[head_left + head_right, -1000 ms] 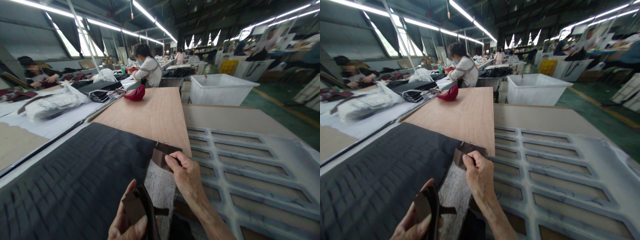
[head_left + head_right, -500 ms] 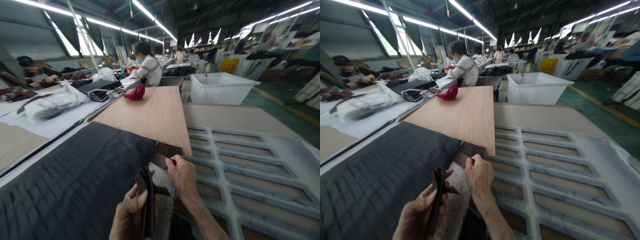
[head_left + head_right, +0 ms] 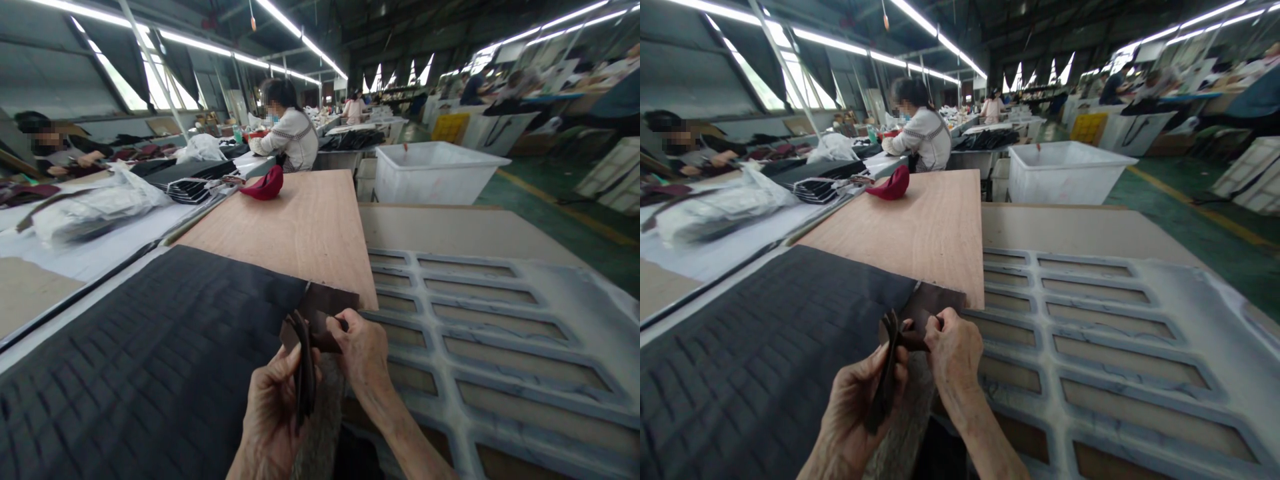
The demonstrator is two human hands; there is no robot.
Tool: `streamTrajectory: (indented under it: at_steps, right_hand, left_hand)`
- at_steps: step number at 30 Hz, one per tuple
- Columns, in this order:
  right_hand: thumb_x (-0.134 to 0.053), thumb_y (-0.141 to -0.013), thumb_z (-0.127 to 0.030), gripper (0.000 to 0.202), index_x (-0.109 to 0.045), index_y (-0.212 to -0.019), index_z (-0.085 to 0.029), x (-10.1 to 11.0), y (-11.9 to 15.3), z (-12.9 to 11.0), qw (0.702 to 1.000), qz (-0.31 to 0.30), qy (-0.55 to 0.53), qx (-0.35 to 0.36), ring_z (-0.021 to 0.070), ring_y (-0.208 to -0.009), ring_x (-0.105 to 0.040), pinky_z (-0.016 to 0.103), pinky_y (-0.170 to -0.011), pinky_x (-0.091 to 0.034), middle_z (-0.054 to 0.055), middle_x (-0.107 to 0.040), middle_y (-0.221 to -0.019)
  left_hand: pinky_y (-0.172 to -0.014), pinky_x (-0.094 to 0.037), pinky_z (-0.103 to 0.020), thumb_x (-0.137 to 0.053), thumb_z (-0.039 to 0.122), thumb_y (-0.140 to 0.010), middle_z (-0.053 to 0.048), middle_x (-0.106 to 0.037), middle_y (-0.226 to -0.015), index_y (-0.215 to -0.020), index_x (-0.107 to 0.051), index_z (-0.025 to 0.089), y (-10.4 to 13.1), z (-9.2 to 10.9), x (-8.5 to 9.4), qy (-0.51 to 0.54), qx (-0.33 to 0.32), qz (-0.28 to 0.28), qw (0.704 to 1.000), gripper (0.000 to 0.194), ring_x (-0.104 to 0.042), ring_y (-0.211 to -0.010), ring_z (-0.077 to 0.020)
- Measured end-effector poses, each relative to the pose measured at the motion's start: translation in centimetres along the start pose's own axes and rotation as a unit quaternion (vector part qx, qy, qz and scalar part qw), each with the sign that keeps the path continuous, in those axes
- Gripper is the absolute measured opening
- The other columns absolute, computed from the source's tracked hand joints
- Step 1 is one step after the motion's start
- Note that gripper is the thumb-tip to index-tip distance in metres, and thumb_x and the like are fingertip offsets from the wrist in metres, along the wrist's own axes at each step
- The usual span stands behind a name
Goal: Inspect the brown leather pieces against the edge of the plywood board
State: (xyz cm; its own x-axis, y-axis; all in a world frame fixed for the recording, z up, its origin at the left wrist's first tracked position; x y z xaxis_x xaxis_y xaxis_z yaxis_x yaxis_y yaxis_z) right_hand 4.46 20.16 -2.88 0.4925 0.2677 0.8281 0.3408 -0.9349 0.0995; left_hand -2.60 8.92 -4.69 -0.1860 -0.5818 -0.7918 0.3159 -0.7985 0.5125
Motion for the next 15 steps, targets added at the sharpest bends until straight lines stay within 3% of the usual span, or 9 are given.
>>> streamTrajectory:
  at_steps: [4, 10, 15]
  right_hand:
    - [-0.054, -0.087, -0.035, 0.021, -0.064, -0.084, -0.017, 0.2, 0.6, 0.7, 0.999, 0.033, -0.008, -0.009, 0.0154, -0.065, -0.057, 0.029, -0.063, -0.042, -0.001, -0.060, -0.066]
    - [-0.057, -0.086, -0.024, 0.012, -0.063, -0.078, -0.017, 0.2, 0.5, 1.2, 0.998, 0.055, -0.035, 0.027, 0.0138, -0.067, -0.057, 0.026, -0.063, -0.039, -0.003, -0.061, -0.068]
    - [-0.059, -0.085, -0.025, 0.015, -0.061, -0.073, -0.016, -0.1, -0.2, 1.2, 0.996, 0.062, -0.042, 0.048, 0.0127, -0.063, -0.054, 0.026, -0.062, -0.039, -0.004, -0.057, -0.064]
  left_hand:
    - [-0.051, -0.052, -0.019, -0.053, 0.002, -0.079, -0.012, -0.065, -0.068, -0.104, -0.055, 0.008, -0.2, -0.2, 0.3, 0.009, 0.006, 0.011, 1.000, 0.026, -0.062, -0.056, -0.0148]
    - [-0.049, -0.053, -0.022, -0.048, -0.001, -0.080, -0.013, -0.064, -0.071, -0.124, -0.044, 0.011, 0.3, -0.4, 0.7, 0.037, -0.004, 0.027, 0.999, 0.045, -0.062, -0.056, -0.0153]
    - [-0.054, -0.055, -0.024, -0.056, -0.004, -0.073, -0.015, -0.064, -0.082, -0.129, -0.039, 0.011, 1.1, -0.2, 1.6, 0.055, -0.012, 0.014, 0.998, 0.060, -0.063, -0.063, -0.0170]
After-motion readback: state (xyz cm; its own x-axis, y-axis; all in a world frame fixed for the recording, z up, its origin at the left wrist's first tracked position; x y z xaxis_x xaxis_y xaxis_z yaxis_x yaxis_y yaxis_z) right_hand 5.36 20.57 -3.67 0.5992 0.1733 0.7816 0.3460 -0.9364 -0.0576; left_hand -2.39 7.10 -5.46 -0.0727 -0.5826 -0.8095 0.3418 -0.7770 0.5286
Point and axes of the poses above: each hand's wrist, its own y-axis away from the middle knuckle, its own x-axis out of the back of the hand, z = x × y, the point moved 6 cm from there along -y, towards the middle knuckle
